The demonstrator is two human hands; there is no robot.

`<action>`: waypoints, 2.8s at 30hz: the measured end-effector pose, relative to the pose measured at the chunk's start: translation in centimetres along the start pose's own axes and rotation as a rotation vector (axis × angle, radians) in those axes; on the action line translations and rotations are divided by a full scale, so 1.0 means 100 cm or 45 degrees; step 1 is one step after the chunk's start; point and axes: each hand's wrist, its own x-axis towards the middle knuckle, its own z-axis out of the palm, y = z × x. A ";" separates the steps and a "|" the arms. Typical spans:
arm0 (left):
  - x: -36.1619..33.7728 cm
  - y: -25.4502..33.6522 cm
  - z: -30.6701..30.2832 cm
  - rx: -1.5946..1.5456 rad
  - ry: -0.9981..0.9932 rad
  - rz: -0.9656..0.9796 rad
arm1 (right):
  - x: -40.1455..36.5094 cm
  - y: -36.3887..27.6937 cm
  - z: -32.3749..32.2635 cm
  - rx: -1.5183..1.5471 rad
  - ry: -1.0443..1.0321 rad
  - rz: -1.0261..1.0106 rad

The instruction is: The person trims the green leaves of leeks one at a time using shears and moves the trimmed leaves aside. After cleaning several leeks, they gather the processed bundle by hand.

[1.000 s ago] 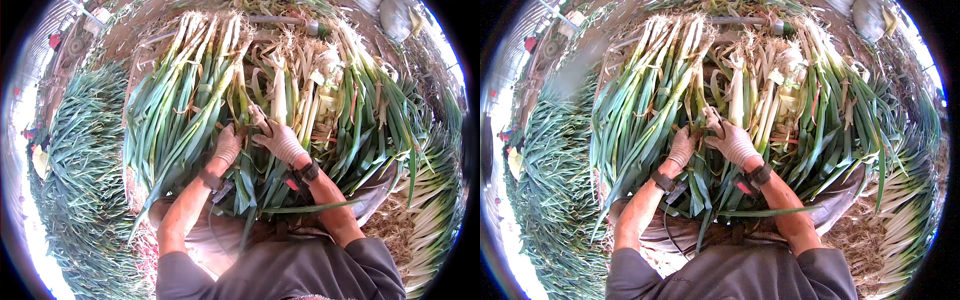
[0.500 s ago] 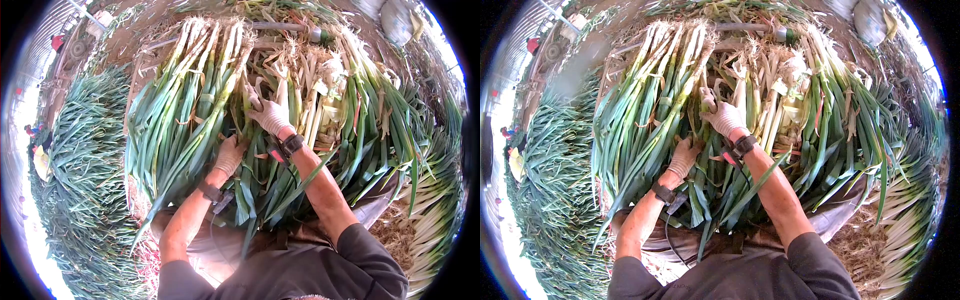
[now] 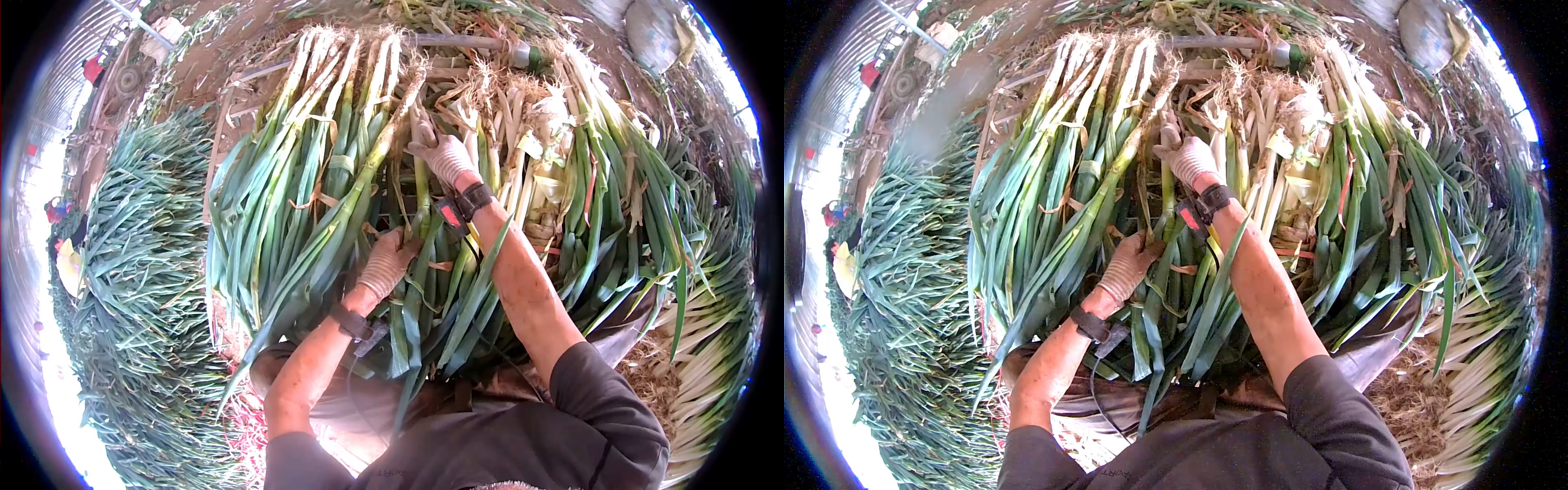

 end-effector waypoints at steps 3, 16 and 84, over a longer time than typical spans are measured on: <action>0.000 -0.003 0.006 -0.050 0.021 0.055 | -0.006 0.017 0.004 -0.070 0.011 -0.089; -0.014 0.067 -0.036 1.620 0.652 0.458 | -0.187 -0.006 -0.040 0.436 -0.225 0.041; -0.017 0.062 0.004 0.823 0.323 -0.169 | 0.033 -0.005 -0.018 -0.208 0.186 -0.157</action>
